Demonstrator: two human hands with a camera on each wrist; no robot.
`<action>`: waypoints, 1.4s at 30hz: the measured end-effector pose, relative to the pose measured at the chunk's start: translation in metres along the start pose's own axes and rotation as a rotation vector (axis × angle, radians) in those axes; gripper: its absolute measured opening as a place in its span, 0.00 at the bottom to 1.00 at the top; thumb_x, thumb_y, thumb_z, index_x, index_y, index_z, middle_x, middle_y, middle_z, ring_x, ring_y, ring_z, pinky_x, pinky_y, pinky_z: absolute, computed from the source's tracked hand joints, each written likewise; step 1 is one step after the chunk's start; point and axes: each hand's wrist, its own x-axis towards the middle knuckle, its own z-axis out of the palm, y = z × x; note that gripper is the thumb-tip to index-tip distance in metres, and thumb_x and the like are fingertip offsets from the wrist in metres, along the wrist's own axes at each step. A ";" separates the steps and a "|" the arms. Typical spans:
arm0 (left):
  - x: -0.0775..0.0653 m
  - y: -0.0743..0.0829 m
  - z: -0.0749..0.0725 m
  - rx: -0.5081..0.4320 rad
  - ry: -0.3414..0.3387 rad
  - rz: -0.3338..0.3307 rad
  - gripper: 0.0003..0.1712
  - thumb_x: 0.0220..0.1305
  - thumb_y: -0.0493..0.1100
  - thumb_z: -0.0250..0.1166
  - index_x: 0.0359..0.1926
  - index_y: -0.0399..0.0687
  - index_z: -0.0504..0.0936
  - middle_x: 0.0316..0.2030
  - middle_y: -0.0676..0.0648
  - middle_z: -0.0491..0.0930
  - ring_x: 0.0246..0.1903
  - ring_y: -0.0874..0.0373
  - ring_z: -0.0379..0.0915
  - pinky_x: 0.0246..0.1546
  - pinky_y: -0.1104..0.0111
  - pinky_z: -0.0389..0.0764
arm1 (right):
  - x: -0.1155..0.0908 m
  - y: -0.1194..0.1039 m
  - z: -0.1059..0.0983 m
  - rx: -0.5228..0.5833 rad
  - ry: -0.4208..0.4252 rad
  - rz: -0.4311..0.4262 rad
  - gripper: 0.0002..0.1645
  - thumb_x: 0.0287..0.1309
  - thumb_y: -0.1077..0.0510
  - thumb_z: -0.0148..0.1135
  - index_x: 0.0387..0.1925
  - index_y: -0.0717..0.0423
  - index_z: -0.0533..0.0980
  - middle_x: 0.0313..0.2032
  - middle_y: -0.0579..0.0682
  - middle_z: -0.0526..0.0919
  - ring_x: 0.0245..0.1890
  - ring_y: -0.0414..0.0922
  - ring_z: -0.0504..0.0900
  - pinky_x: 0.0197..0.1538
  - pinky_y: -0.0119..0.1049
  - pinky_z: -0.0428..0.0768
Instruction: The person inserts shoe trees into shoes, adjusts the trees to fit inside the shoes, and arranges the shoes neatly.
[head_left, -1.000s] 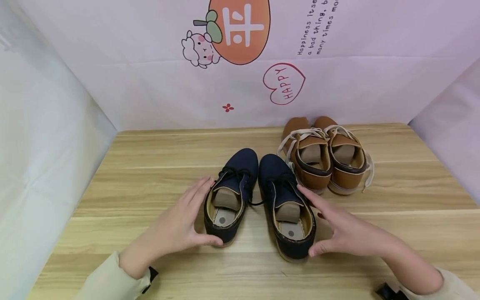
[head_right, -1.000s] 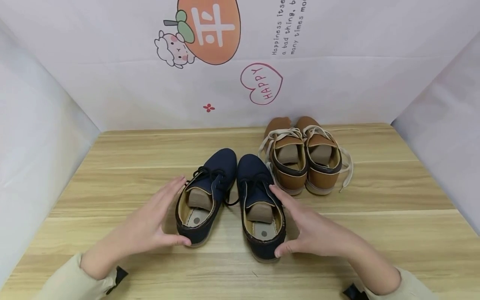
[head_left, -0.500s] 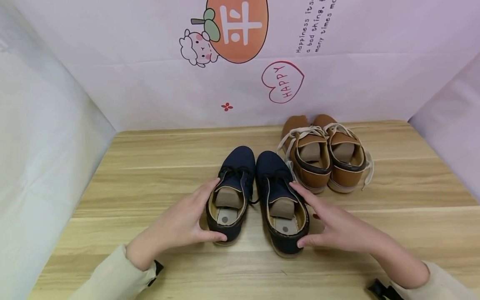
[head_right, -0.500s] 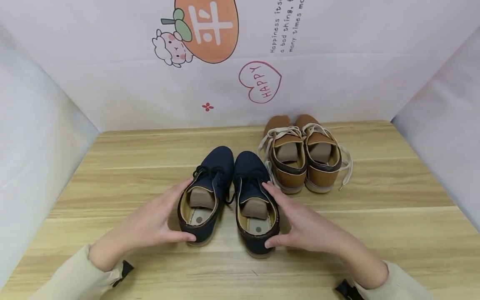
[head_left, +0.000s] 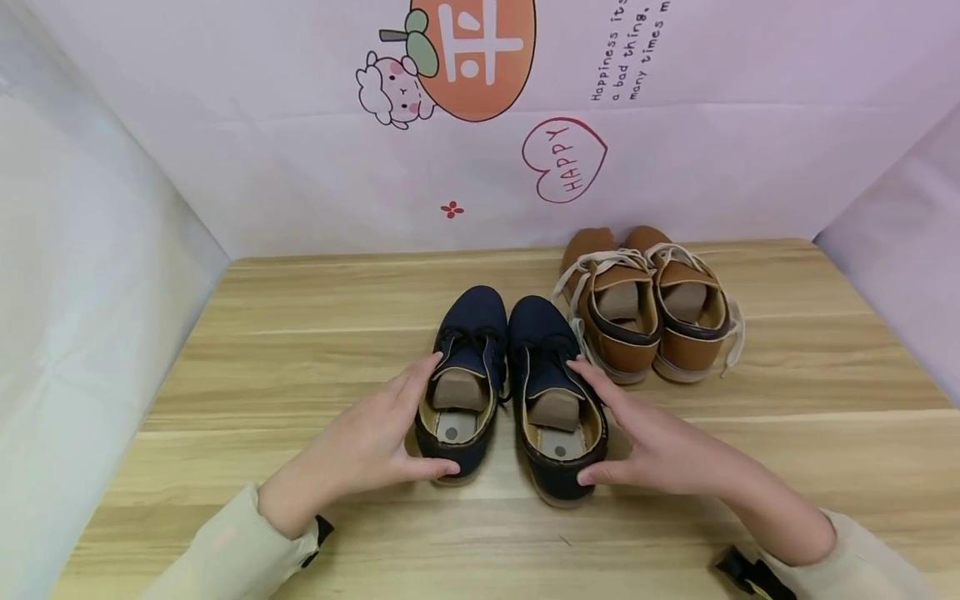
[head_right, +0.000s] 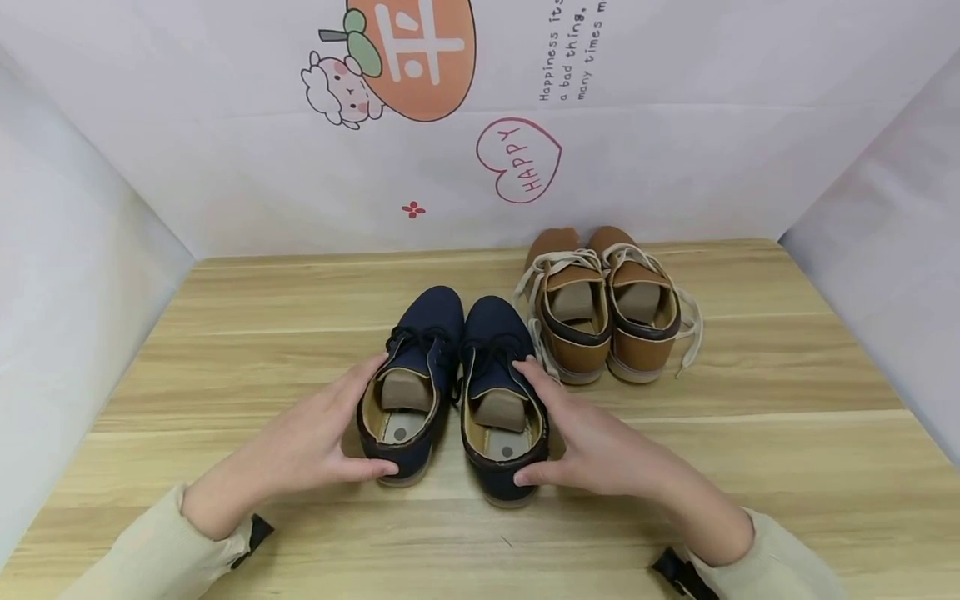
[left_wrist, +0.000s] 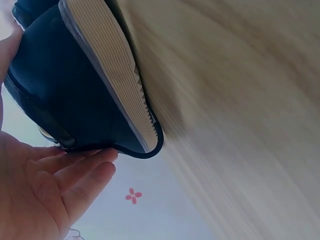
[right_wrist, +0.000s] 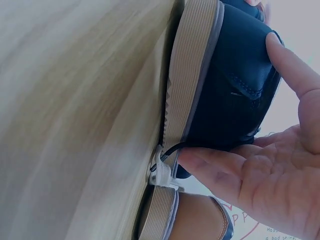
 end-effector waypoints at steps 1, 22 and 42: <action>0.000 0.001 0.000 0.006 -0.001 -0.005 0.71 0.48 0.74 0.70 0.78 0.40 0.47 0.74 0.35 0.60 0.70 0.43 0.63 0.68 0.52 0.69 | 0.001 0.000 0.000 0.006 0.001 -0.001 0.68 0.48 0.29 0.70 0.79 0.38 0.40 0.79 0.55 0.44 0.72 0.59 0.63 0.64 0.59 0.71; 0.006 0.010 0.003 0.093 0.009 -0.015 0.70 0.49 0.75 0.69 0.76 0.34 0.49 0.72 0.32 0.61 0.69 0.41 0.65 0.65 0.52 0.72 | 0.009 -0.011 0.001 -0.115 -0.003 0.029 0.68 0.49 0.26 0.66 0.79 0.46 0.42 0.78 0.57 0.51 0.50 0.44 0.80 0.61 0.52 0.75; 0.020 0.009 0.006 0.120 0.049 -0.022 0.69 0.50 0.75 0.68 0.75 0.32 0.51 0.71 0.32 0.63 0.67 0.40 0.68 0.64 0.52 0.73 | 0.024 -0.003 0.000 -0.074 0.056 0.025 0.68 0.47 0.31 0.72 0.79 0.48 0.45 0.76 0.60 0.55 0.67 0.59 0.71 0.63 0.58 0.74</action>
